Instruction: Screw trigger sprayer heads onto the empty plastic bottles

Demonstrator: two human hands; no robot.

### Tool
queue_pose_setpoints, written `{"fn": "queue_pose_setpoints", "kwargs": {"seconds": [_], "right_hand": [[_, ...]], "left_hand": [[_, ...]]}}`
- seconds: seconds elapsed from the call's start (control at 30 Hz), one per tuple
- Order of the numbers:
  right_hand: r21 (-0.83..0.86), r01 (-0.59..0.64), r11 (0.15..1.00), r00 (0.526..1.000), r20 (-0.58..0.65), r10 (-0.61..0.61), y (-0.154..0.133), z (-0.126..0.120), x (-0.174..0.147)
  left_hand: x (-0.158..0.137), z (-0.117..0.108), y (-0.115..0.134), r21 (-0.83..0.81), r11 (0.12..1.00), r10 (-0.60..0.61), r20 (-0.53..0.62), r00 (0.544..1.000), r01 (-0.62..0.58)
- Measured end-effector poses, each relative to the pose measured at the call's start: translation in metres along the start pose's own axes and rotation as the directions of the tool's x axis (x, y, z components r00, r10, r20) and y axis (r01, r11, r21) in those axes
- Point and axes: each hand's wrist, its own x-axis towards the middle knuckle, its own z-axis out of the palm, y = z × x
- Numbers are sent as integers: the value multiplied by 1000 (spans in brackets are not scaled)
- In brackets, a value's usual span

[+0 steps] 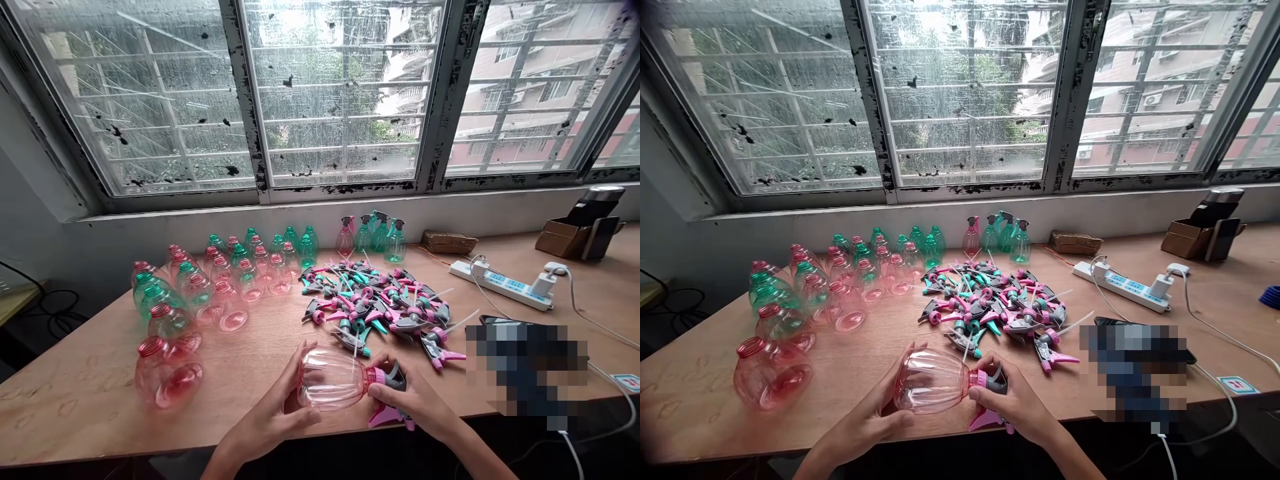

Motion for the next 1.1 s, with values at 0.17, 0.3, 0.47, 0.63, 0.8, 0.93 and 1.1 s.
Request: {"fn": "queue_pose_setpoints", "kwargs": {"seconds": [0.17,0.3,0.47,0.63,0.8,0.93,1.1], "right_hand": [[59,-32,998,999,-3,32,0,1,0],[21,-17,1000,1000,-14,17,-2,1,0],[9,-14,1000,1000,-7,14,-3,1,0],[30,-25,999,1000,-18,26,0,1,1],[22,-23,999,1000,7,23,-2,1,0],[-1,-9,1000,1000,-5,9,-1,1,0],[38,-29,999,1000,-8,29,0,1,1]], "left_hand": [[-1,2,7,113,993,27,-7,1000,-26],[-1,0,3,112,994,8,-17,1000,-6],[-1,-1,0,57,998,-10,-13,1000,11],[0,2,5,109,993,40,-14,999,-38],[-1,-1,0,122,993,3,-32,999,1],[-2,0,1,77,997,0,-29,1000,2],[-1,3,4,100,995,10,-16,1000,-9]]}}
